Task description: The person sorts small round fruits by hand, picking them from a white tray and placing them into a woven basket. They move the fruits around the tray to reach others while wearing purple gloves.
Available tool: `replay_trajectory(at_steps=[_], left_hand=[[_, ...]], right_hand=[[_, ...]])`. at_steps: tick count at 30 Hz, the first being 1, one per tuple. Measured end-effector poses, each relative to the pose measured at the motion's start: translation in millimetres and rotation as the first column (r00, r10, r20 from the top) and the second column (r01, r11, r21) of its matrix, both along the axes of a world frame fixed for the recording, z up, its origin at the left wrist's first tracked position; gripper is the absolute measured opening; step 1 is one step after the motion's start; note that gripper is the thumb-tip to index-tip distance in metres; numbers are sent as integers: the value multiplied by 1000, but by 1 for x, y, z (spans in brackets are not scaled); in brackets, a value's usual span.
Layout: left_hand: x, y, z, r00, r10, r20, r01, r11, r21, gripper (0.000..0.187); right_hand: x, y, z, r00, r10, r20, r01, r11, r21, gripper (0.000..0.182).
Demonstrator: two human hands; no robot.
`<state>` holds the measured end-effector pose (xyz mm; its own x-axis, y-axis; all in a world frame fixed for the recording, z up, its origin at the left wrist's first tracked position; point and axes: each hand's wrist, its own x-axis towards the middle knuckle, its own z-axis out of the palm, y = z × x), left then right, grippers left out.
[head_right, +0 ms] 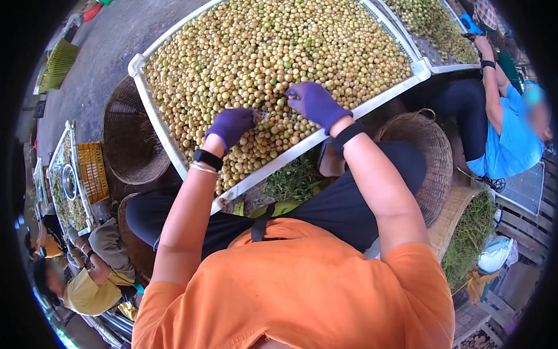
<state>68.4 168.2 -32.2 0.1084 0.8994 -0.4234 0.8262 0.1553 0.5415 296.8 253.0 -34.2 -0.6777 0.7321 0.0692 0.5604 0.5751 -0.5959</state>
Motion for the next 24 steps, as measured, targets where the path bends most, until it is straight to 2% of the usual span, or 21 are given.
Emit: replay_trajectory(at_steps=[1,2,3,4,7,8,10,11,13,14,15,16,17,18,19,20,21,24], left_hand=[[-7,-8,1,950,199,240,-180,979,-96,33],[-11,-17,12,786,412,461,-321,909,-265,34],[-15,-25,24,527,600,602,-393,800,-453,35],[-24,-31,23,364,627,689,-358,777,-518,36],[-35,-41,1,-7,640,769,-298,732,-612,37],[-35,-40,5,-119,640,759,-220,728,-649,32],[-31,-40,13,-213,662,718,-170,699,-695,31],[-28,-40,17,-258,671,695,-142,685,-715,31],[-25,-39,8,-219,644,733,-151,719,-678,28],[-23,-37,5,-199,630,751,-155,737,-659,26],[-22,-36,2,101,552,828,-232,822,-520,25],[-20,-35,-2,397,436,807,-258,897,-358,25],[-11,-28,6,682,434,588,-309,901,-306,26],[-1,-21,13,872,396,289,-316,905,-285,29],[4,-14,-1,998,62,-24,-62,998,-32,30],[10,-13,-5,996,-6,-94,4,1000,-28,30],[16,-12,-8,984,-74,-163,71,997,-29,30],[28,-14,-11,959,-119,-259,135,990,48,21]], right_hand=[[1,-3,-13,991,53,119,-59,997,41,14],[-2,-7,-18,966,100,238,-121,990,76,13],[-8,-12,-12,924,139,357,-188,977,106,12],[-12,-16,-5,873,150,463,-209,975,78,11],[-18,-24,-6,797,143,586,-280,948,150,11],[-18,-23,-13,797,139,588,-273,951,144,11],[-18,-18,-28,796,130,591,-257,957,135,12],[-14,-17,-28,879,139,457,-227,963,143,13],[-4,-14,-27,977,138,160,-161,976,144,15],[-3,-11,-21,997,24,68,-20,999,-48,15],[-2,-6,-15,994,-109,0,105,963,-249,16],[-1,-2,-8,968,-249,-41,205,871,-446,17],[2,3,-1,924,-369,-99,223,732,-644,18],[9,7,7,861,-493,-125,200,555,-808,19],[13,11,15,784,-610,-116,138,353,-925,21],[12,8,29,767,-621,-163,113,380,-918,21],[14,7,30,731,-647,-217,34,352,-935,21],[19,7,22,632,-695,-342,-206,274,-939,21]])
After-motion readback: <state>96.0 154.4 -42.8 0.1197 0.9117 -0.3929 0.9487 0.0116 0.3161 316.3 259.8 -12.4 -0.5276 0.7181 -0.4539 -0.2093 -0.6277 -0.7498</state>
